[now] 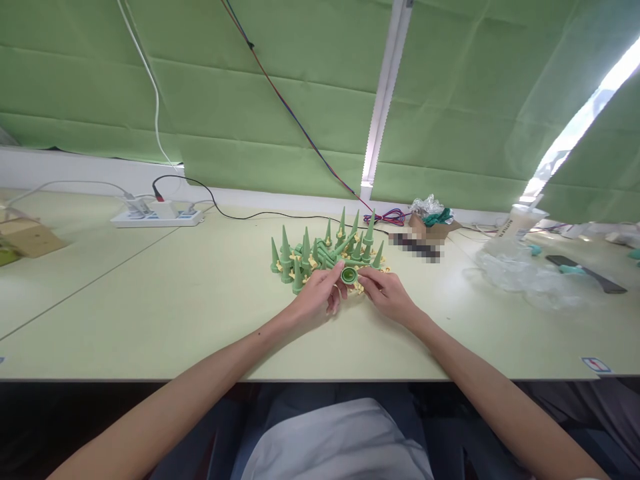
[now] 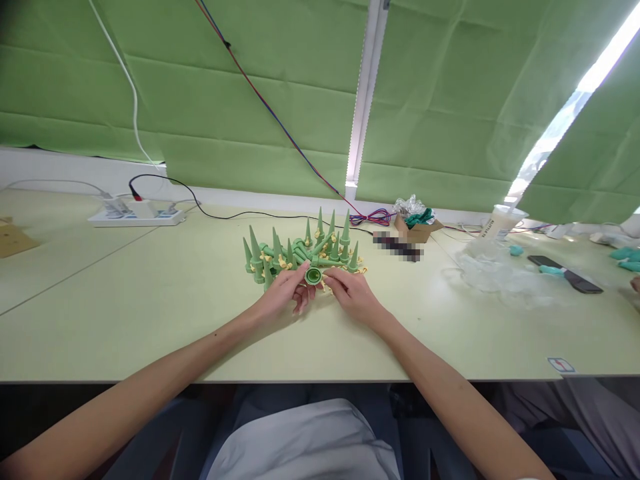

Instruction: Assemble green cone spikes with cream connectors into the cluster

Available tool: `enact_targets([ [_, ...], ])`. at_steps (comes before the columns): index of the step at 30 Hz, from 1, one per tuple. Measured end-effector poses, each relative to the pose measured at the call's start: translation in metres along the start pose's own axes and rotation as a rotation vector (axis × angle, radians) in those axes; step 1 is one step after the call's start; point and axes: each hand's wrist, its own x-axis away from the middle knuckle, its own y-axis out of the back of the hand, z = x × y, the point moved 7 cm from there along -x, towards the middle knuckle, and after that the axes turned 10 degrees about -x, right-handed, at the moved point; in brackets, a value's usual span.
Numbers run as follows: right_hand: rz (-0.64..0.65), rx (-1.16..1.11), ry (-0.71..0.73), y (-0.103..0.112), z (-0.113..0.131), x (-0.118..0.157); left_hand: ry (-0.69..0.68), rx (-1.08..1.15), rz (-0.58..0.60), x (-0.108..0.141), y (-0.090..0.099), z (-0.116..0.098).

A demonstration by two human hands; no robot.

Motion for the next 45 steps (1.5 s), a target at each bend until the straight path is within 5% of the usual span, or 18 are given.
enact_targets([
  [15,0.008,-0.040,-0.040,0.003,-0.003,-0.001,-0.072,-0.131,0.124,0.005,-0.004,-0.002],
  [45,0.067,0.037,-0.070,-0.002,-0.007,-0.003,-0.482,-0.689,-0.101,0.015,-0.005,-0.025],
])
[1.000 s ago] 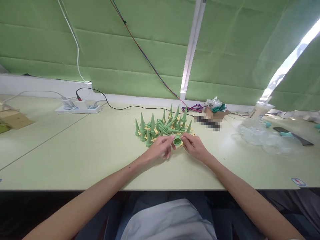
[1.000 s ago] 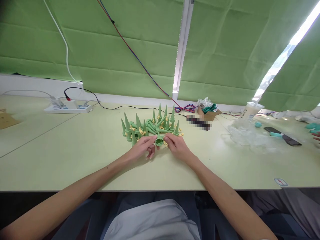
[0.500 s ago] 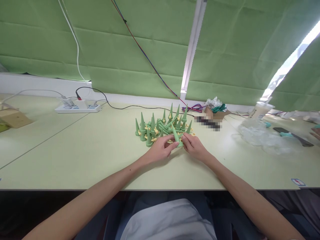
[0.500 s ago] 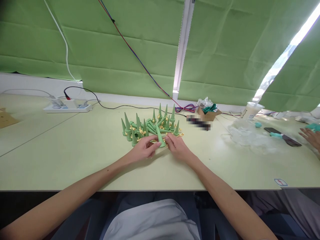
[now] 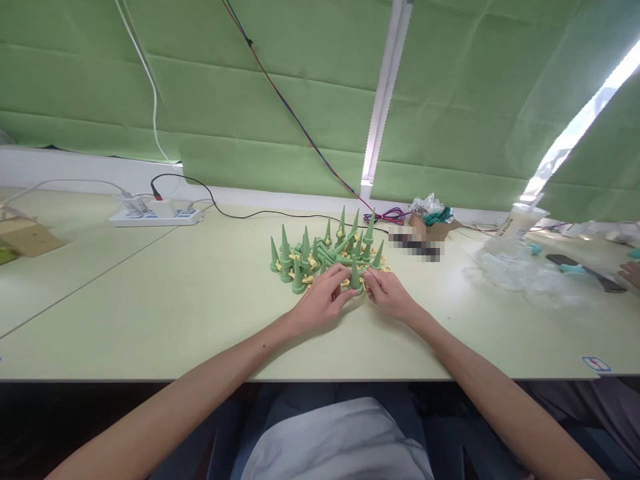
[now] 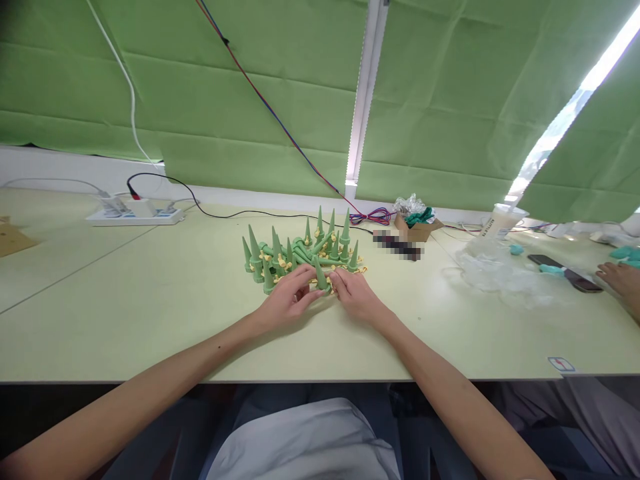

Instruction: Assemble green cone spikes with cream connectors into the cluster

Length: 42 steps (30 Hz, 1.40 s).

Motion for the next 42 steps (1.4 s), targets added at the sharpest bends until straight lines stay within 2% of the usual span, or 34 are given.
enact_targets([
  [8,-0.035,-0.007,0.013,0.000,0.000,0.000,-0.003,-0.031,-0.043,-0.001,0.001,0.001],
  [15,-0.059,0.001,0.022,0.000,0.005,0.000,0.118,-0.029,-0.134,-0.001,0.005,0.012],
  [20,-0.103,-0.013,0.041,0.003,0.007,0.001,0.130,-0.077,-0.189,-0.001,0.008,0.014],
  [25,-0.109,0.003,0.066,0.004,0.008,0.002,0.150,-0.096,-0.157,-0.003,0.007,0.011],
  [42,-0.121,0.024,0.089,0.005,0.008,0.002,0.278,0.103,-0.045,-0.003,0.000,0.017],
])
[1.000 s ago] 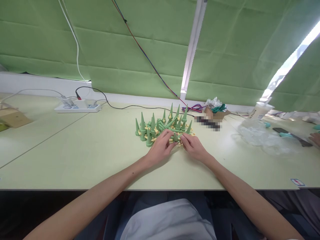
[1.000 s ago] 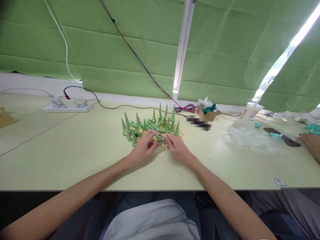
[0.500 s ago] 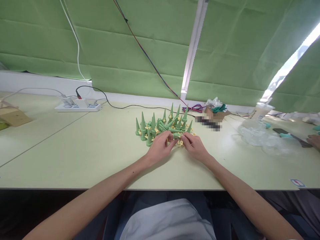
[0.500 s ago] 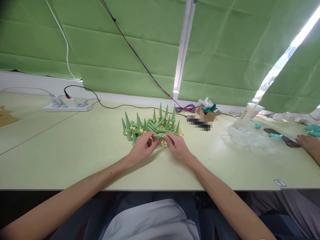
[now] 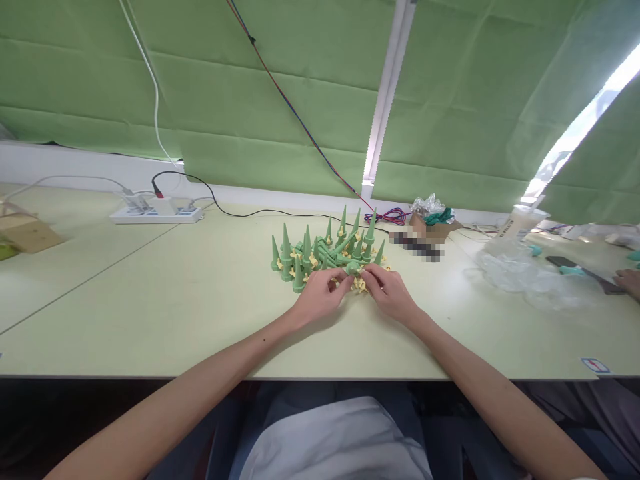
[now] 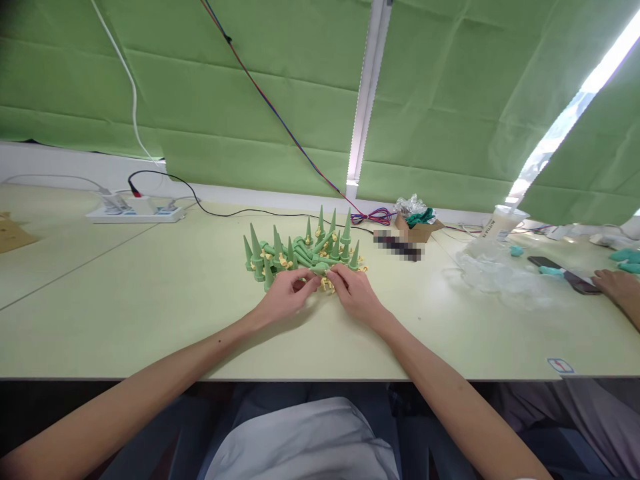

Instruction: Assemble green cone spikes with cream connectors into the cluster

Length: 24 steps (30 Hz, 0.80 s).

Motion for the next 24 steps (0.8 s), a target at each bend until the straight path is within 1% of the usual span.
enact_targets([
  [6,-0.002,-0.001,0.007,0.0009,0.0010,-0.0001,0.070,0.086,0.093,0.0019,-0.0021,0.0030],
  [10,0.024,-0.007,0.012,-0.0007,0.0015,0.0002,0.128,0.121,0.122,0.0028,-0.0035,0.0054],
  [18,0.033,-0.001,0.023,-0.0006,0.0012,-0.0003,0.149,0.200,0.150,0.0033,-0.0040,0.0022],
  [24,0.034,0.007,0.023,0.0004,0.0026,0.0004,0.125,0.213,0.170,0.0024,-0.0051,0.0023],
])
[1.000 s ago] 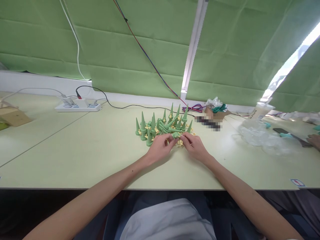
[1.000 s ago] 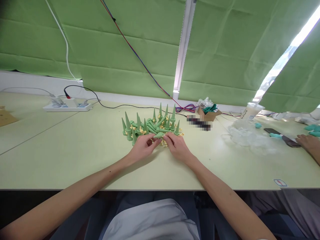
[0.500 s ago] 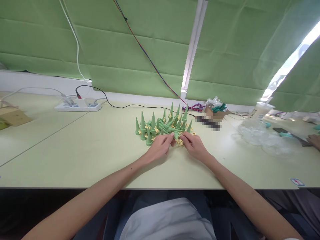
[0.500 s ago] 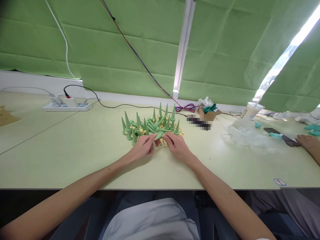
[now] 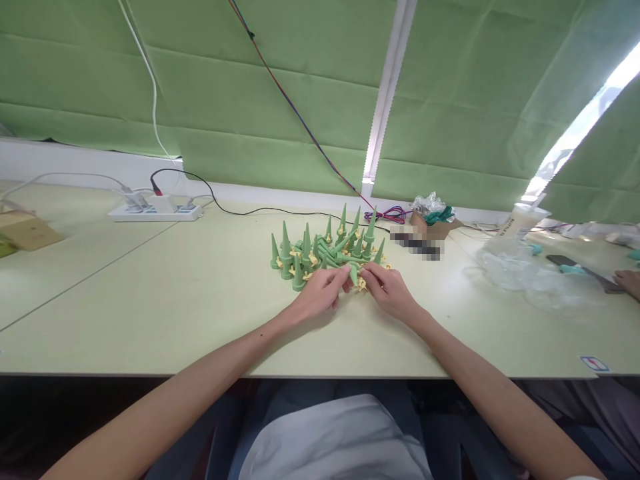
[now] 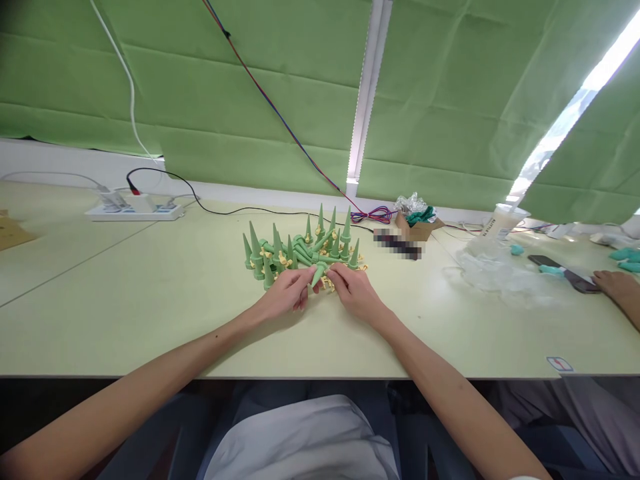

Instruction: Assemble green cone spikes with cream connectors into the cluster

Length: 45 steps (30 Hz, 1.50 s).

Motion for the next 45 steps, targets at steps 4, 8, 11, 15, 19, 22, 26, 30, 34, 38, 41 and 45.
enact_targets([
  [4,0.011,0.001,-0.012,0.000,-0.001,0.000,-0.031,-0.020,0.002,-0.001,-0.001,0.000],
  [8,0.016,0.006,-0.015,0.000,-0.001,0.000,-0.043,-0.044,0.007,-0.001,-0.002,0.000],
  [11,0.013,0.012,-0.013,0.001,-0.001,-0.001,-0.035,-0.044,0.014,-0.001,-0.002,0.001],
  [15,0.014,-0.001,-0.023,0.000,-0.001,0.000,-0.037,-0.035,0.035,-0.001,-0.003,0.003],
  [19,0.011,-0.014,-0.029,0.000,-0.002,0.001,-0.033,-0.033,0.054,-0.001,-0.005,0.005],
  [22,0.009,-0.012,-0.030,0.000,-0.002,0.001,-0.030,-0.042,0.064,-0.002,-0.006,0.006],
  [26,0.005,-0.023,-0.035,0.000,-0.002,0.000,-0.045,-0.062,0.064,-0.001,-0.006,0.004],
  [30,0.008,-0.032,-0.042,0.000,-0.003,0.001,-0.063,-0.084,0.049,-0.001,-0.005,0.002],
  [34,0.008,-0.022,-0.046,0.000,-0.004,0.001,-0.069,-0.099,0.033,0.000,-0.005,0.003],
  [38,0.009,-0.018,-0.055,0.000,-0.004,0.001,-0.081,-0.118,0.024,0.001,-0.004,0.000],
  [41,0.006,-0.016,-0.059,0.000,-0.004,0.001,-0.105,-0.159,0.001,0.003,-0.002,-0.005],
  [45,0.009,-0.018,-0.055,-0.001,-0.004,0.001,-0.126,-0.212,-0.041,0.003,0.001,-0.009],
])
